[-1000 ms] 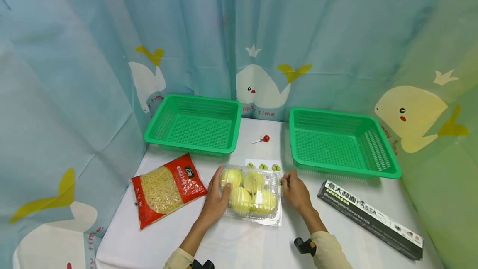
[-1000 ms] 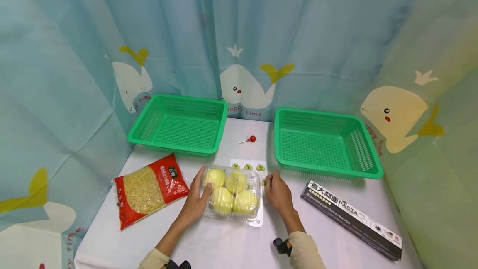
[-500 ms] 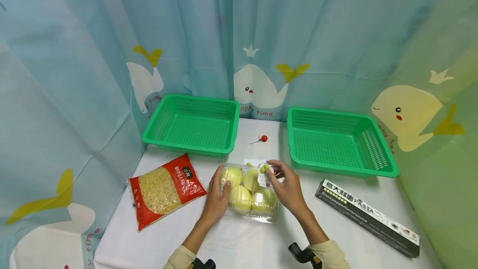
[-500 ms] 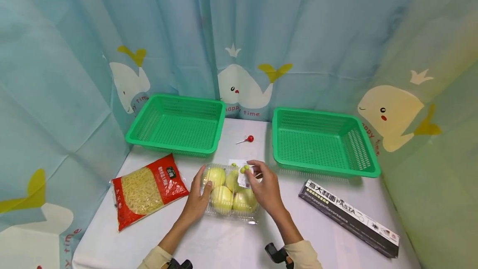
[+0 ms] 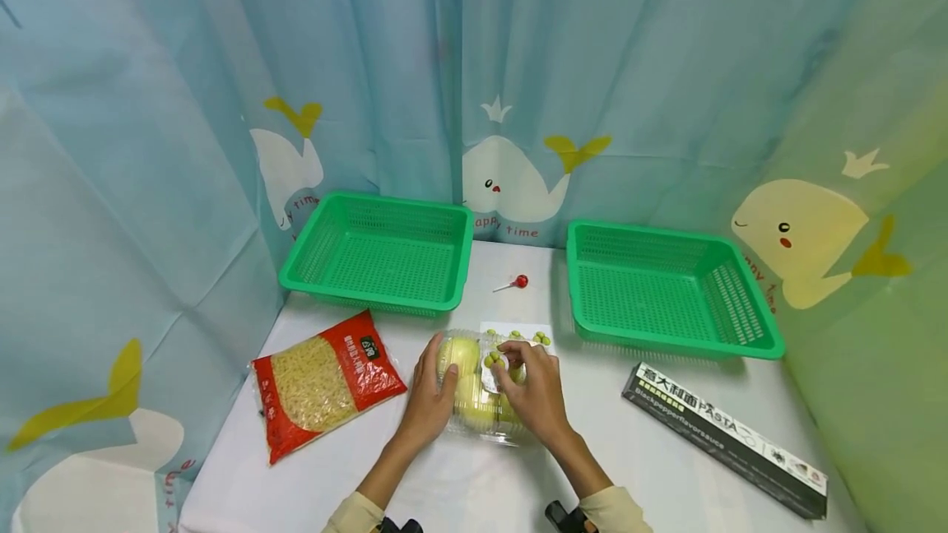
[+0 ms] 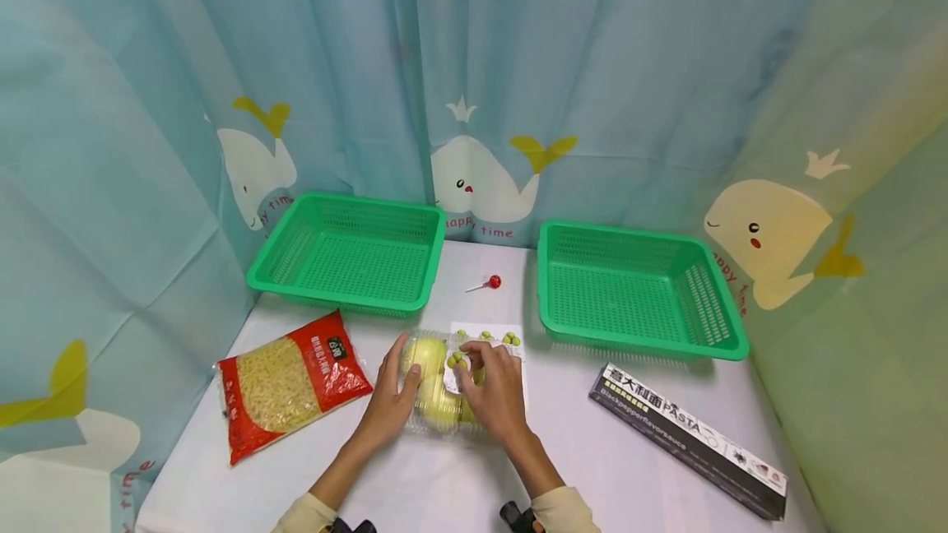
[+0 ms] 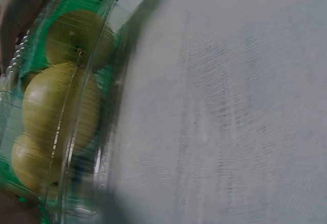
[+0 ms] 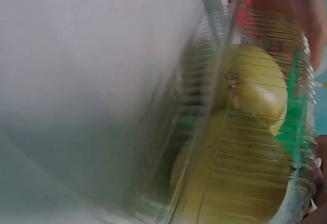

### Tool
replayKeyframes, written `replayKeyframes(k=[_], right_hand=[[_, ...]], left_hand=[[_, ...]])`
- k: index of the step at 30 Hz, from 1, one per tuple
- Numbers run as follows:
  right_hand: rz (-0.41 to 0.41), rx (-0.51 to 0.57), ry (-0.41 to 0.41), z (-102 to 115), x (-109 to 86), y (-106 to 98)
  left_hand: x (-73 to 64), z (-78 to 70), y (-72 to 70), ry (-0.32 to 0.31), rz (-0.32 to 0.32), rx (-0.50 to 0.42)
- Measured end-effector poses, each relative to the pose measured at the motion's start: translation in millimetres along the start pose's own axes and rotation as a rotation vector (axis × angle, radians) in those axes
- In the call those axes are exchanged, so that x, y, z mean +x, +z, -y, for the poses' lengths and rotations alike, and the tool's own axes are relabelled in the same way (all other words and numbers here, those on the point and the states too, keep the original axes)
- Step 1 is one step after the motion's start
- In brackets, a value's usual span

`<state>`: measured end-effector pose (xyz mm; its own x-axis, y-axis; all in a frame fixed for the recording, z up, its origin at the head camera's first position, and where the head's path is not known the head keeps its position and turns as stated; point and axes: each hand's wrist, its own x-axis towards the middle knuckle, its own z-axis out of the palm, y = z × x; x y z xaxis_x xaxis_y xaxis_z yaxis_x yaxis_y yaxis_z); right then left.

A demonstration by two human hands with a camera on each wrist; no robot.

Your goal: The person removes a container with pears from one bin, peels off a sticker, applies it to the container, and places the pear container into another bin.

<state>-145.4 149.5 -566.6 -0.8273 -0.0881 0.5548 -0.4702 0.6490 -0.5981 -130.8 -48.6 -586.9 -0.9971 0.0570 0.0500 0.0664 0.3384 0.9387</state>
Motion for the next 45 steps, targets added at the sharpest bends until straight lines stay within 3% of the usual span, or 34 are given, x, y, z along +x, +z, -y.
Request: replayKeyframes(k=[3, 7, 10, 14, 18, 26, 30, 34, 37, 45], right_hand=[[0.021, -0.061, -0.048, 0, -1.2, 1], [0.068, -0.104, -0.06, -1, -0.5, -1], [0.11, -0.085, 0.0, -4, -0.2, -5], [0.172, -0.014, 0.155, -7, 0.3, -10], [0.209, 0.0, 0.262, -9, 2.1, -12], [0.23, -0.088, 0.304, -12, 10.0, -9], [0.379, -0.018, 0.302, -14, 14.6, -19], [0.509, 0.082, 0.309, -15, 17.8, -31], [0.491, 0.08, 0.328, -14, 18.3, -30], [0.282, 0.02, 0.434, -15, 19.5, -11]], left_hand=[[1.1, -2.1, -2.0, -0.005, -0.005, 0.056], [6.2, -8.8, -0.9, 0.042, -0.035, 0.193], [9.0, -15.0, 1.9, 0.082, -0.046, 0.295], [7.7, -21.3, 4.7, 0.086, -0.046, 0.377], [5.0, -26.2, 5.2, 0.063, -0.027, 0.381], [3.5, -22.1, -2.1, 0.044, 0.064, 0.293], [7.0, -20.9, -5.8, 0.03, 0.101, 0.262], [12.1, -23.2, -7.0, 0.015, 0.098, 0.25], [16.2, -24.0, -5.1, 0.021, 0.071, 0.246], [15.7, -19.1, -2.7, 0.037, 0.062, 0.226]])
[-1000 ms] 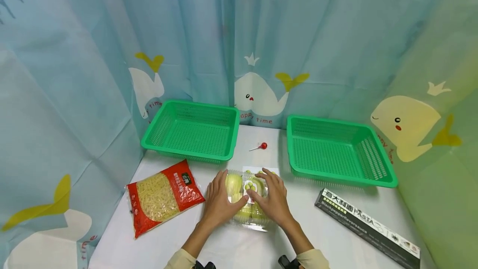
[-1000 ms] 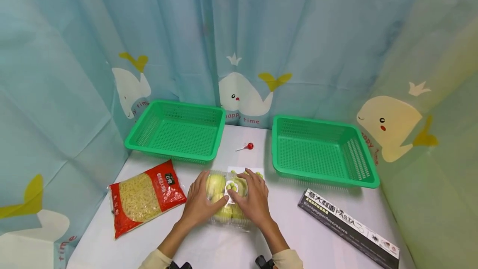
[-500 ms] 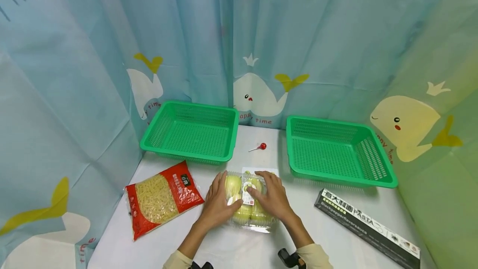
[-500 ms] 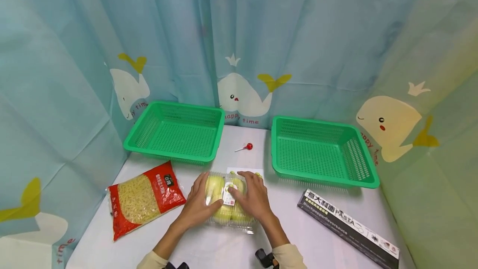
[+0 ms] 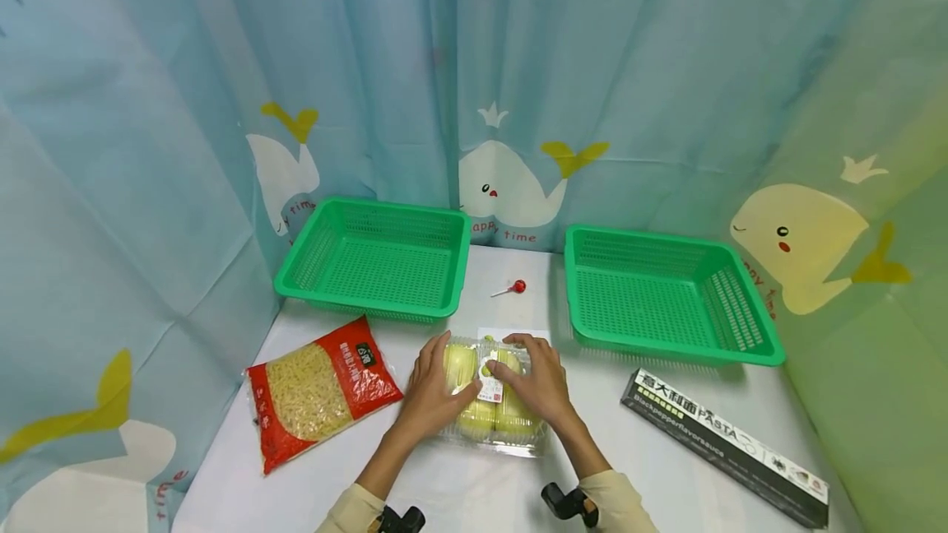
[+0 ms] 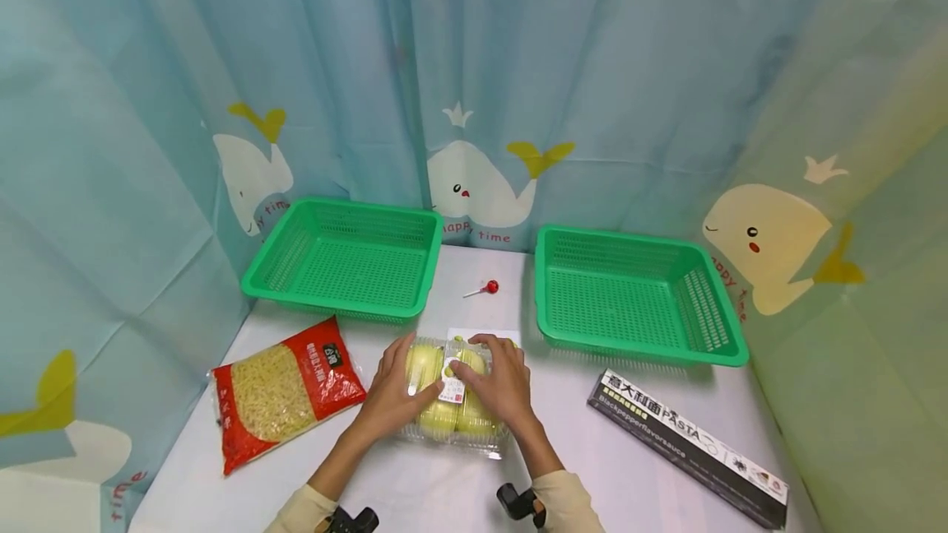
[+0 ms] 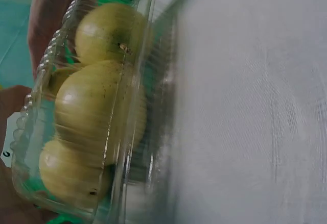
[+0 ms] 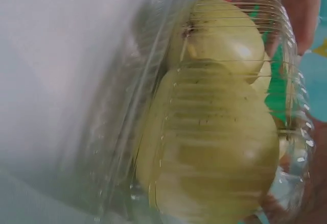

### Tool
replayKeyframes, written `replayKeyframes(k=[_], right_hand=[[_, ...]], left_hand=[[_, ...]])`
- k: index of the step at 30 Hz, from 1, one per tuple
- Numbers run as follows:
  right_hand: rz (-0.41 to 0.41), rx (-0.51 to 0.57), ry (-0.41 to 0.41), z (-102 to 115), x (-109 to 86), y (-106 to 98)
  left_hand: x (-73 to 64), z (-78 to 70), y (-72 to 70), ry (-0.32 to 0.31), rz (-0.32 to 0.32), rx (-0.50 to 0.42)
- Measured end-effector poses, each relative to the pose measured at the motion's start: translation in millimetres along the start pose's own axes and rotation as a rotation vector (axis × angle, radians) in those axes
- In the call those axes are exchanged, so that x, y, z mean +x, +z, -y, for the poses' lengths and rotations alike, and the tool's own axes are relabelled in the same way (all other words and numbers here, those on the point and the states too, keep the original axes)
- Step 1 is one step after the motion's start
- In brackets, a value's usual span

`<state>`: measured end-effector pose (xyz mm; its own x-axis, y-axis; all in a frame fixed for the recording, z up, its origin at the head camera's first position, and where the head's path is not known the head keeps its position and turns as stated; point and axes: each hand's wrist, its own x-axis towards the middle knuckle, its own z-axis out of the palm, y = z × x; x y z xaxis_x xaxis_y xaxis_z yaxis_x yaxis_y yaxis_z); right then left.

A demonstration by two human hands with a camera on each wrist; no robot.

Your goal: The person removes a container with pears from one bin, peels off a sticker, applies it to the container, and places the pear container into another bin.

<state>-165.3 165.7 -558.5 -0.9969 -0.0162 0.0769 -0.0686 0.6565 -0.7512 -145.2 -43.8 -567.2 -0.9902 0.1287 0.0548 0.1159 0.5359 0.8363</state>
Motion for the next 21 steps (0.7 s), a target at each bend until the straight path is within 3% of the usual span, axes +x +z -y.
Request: replayKeyframes(k=[6, 10, 14, 21], right_hand=[[-0.035, 0.023, -0.009, -1, 4.2, 3], [0.016, 0.03, -0.045, -3, 2.9, 0], [0.058, 0.067, -0.059, -5, -2.8, -3], [-0.088, 0.092, -0.001, -6, -3.8, 7]], left_hand=[[1.6, 0.4, 1.2, -0.036, -0.048, -0.038], [9.8, -0.7, 6.1, -0.071, -0.107, -0.017], [16.1, 0.3, 9.1, -0.105, -0.121, -0.018], [14.3, 8.9, 11.2, -0.121, -0.1, -0.164]])
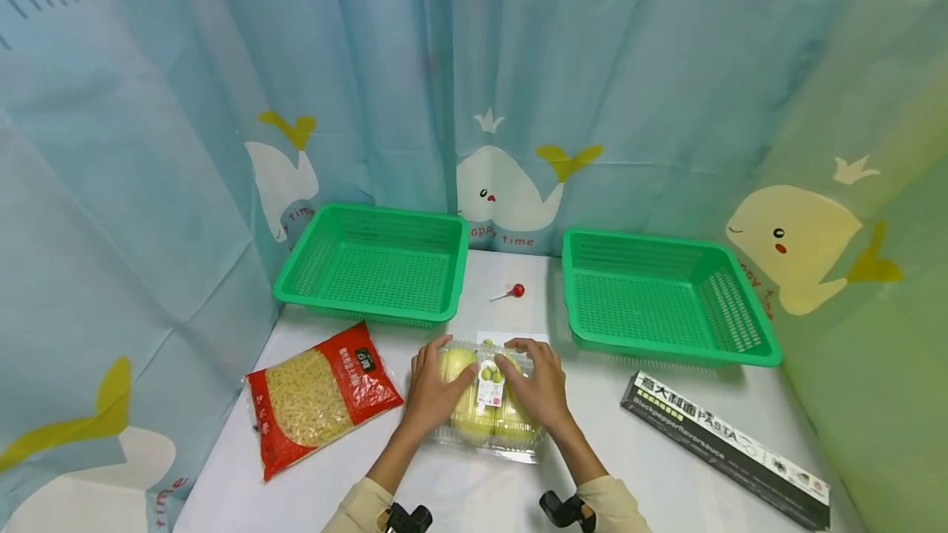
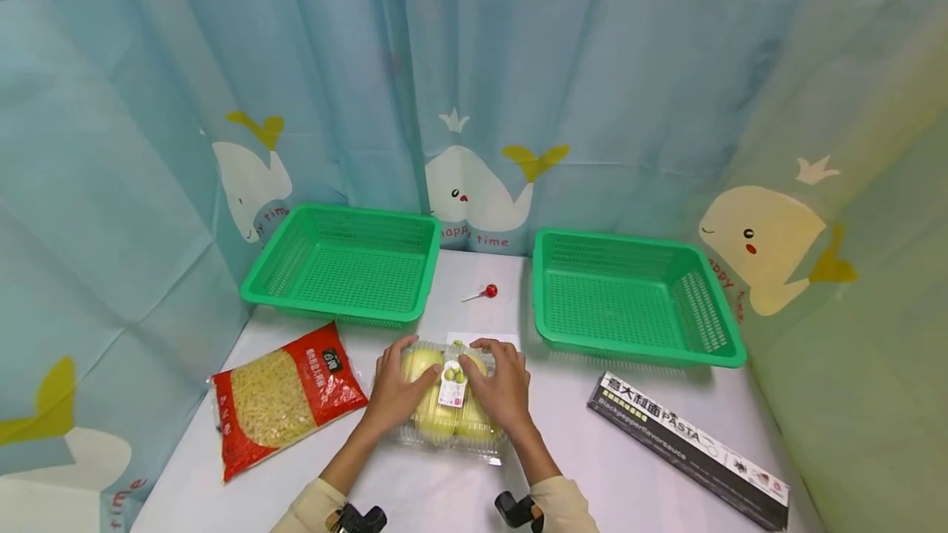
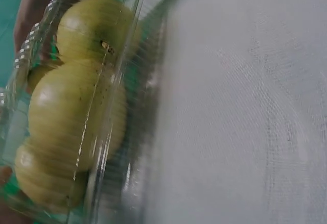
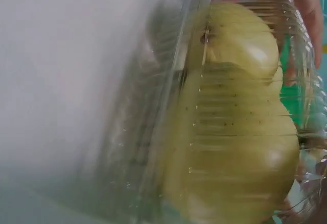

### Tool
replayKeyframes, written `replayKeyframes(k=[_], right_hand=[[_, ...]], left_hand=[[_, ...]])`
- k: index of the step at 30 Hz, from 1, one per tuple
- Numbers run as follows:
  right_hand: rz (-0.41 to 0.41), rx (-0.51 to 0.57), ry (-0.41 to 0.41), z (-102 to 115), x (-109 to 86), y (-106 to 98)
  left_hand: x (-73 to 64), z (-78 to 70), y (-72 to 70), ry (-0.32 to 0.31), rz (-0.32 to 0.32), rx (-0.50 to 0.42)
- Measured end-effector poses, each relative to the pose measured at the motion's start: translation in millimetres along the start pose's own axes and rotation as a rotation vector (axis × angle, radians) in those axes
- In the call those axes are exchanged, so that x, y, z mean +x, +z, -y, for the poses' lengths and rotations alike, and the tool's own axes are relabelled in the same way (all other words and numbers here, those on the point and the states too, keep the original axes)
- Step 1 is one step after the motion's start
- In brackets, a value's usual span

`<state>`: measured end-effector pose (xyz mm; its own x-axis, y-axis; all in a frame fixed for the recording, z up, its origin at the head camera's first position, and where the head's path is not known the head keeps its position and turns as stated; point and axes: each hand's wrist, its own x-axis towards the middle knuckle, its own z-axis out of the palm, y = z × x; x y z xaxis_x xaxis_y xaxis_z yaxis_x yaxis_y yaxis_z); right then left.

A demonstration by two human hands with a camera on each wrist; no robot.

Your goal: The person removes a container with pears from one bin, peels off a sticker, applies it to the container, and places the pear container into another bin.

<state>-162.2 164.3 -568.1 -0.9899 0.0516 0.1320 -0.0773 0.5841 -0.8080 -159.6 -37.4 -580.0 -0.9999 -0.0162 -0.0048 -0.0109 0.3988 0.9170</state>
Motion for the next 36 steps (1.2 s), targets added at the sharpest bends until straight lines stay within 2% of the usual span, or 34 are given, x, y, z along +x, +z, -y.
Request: replayKeyframes(k=[4, 8, 12, 16, 20, 26, 30, 36], right_hand=[[-0.013, 0.006, 0.11, -5, -9.1, -3], [-0.01, -0.022, 0.25, -10, -24.0, -14], [0.032, -0.032, 0.323, -12, -33.0, -23], [0.08, 0.056, 0.377, -8, -37.5, -25], [0.071, 0.166, 0.437, 0, -40.6, -26], [0.114, 0.364, 0.441, 9, -37.3, -31], [0.126, 0.472, 0.418, 6, -36.4, -38], [0.125, 0.48, 0.325, 7, -38.2, -65]], left_hand=[[0.5, 4.8, -1.0, 0.006, 0.01, -0.076], [0.4, 7.2, -3.1, 0.027, 0.013, -0.106], [-0.7, 8.7, -5.4, 0.047, 0.006, -0.127], [-0.5, 10.2, -6.9, 0.032, 0.002, -0.159], [0.2, 6.7, -10.8, -0.013, 0.017, -0.232], [-2.5, -3.4, -19.9, -0.081, 0.032, -0.321], [-3.3, -9.5, -21.2, -0.079, 0.047, -0.347], [1.0, -11.4, -15.8, -0.054, 0.078, -0.373]])
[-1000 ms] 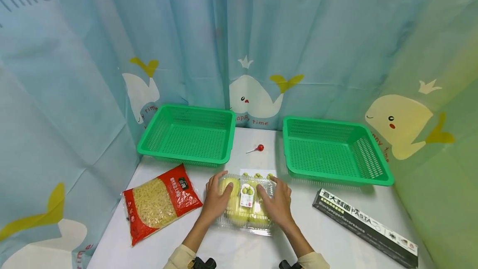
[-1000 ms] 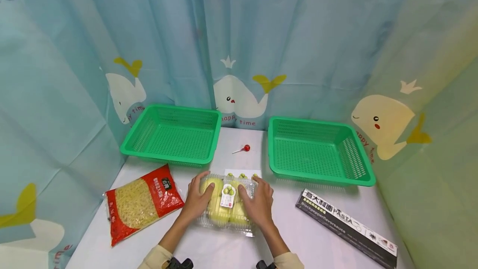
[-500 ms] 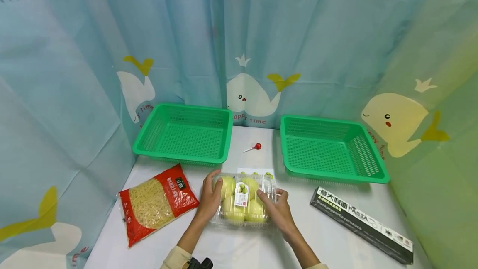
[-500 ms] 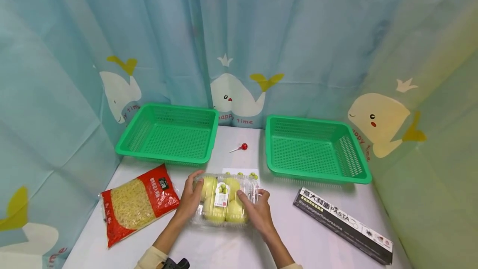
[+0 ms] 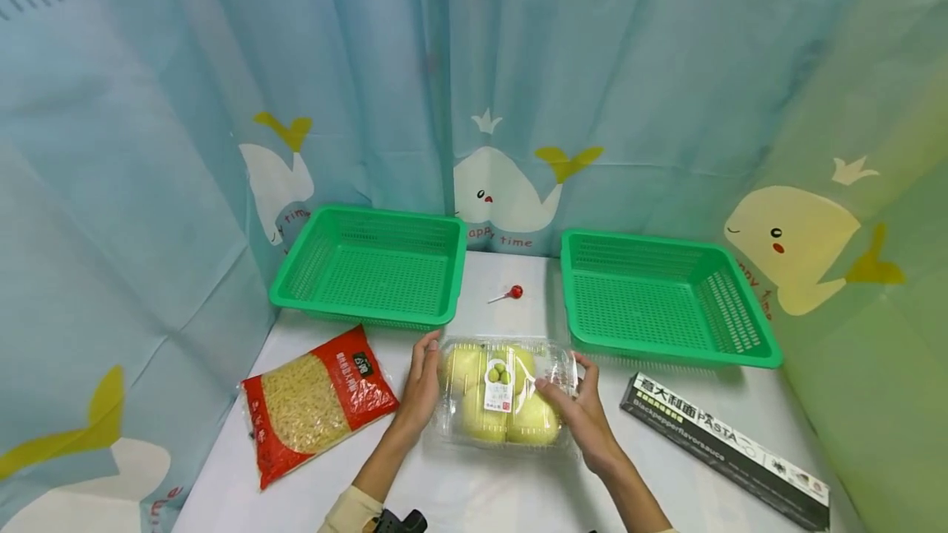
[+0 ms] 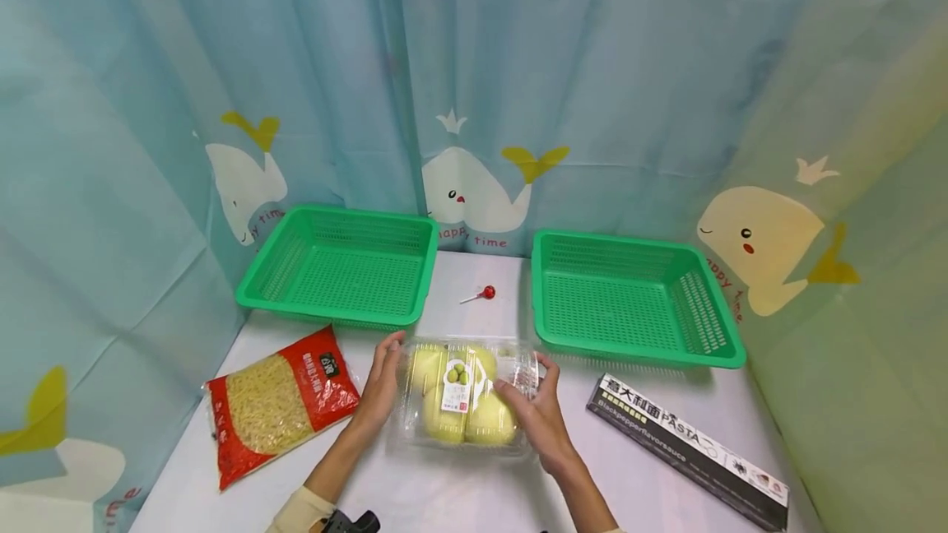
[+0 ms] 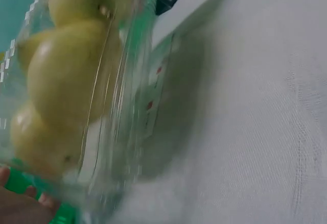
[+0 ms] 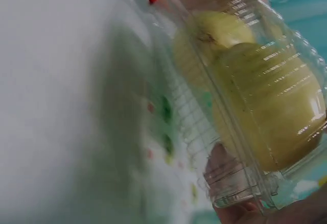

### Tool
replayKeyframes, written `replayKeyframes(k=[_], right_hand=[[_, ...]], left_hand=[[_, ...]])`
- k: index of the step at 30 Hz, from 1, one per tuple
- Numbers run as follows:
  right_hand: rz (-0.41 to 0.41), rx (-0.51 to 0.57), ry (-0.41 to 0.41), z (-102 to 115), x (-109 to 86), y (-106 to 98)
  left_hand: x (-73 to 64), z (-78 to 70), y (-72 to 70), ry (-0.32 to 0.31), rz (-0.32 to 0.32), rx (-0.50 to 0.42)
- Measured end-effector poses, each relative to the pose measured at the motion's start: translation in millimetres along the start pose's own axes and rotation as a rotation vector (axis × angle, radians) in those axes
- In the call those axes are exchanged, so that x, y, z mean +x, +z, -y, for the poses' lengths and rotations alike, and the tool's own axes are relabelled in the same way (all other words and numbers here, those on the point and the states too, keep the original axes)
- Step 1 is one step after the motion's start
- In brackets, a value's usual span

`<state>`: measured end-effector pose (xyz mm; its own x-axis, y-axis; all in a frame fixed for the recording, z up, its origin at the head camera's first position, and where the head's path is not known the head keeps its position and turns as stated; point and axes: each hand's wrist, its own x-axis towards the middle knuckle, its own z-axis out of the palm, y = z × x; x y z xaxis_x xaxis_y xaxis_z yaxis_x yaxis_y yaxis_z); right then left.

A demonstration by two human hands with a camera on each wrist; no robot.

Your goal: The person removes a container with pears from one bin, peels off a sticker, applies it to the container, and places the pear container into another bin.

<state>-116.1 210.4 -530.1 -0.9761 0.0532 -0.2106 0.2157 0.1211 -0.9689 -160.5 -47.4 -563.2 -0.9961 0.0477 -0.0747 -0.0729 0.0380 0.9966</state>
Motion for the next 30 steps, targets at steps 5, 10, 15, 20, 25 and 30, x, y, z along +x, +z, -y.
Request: replayKeyframes(k=[5, 10, 15, 20, 25, 30], right_hand=[[0.021, -0.075, -0.062, 18, -11.8, -41], [0.024, -0.13, -0.086, 39, -21.7, -93], [-0.046, -0.095, -0.081, 51, -24.6, -135], [-0.097, 0.051, -0.122, 56, -26.2, -172], [-0.152, 0.174, -0.193, 68, -24.9, -202], [-0.158, 0.302, -0.265, 91, -10.5, -223]], left_hand=[[18.2, 7.0, 15.4, 0.026, 0.074, -0.045], [38.9, 2.1, 45.5, 0.056, 0.137, 0.001], [54.6, -7.0, 82.3, 0.065, 0.194, 0.115], [68.4, -14.4, 117.6, 0.093, 0.239, 0.153], [81.0, -26.4, 144.4, 0.172, 0.278, 0.239], [88.0, -33.4, 167.4, 0.231, 0.338, 0.401]])
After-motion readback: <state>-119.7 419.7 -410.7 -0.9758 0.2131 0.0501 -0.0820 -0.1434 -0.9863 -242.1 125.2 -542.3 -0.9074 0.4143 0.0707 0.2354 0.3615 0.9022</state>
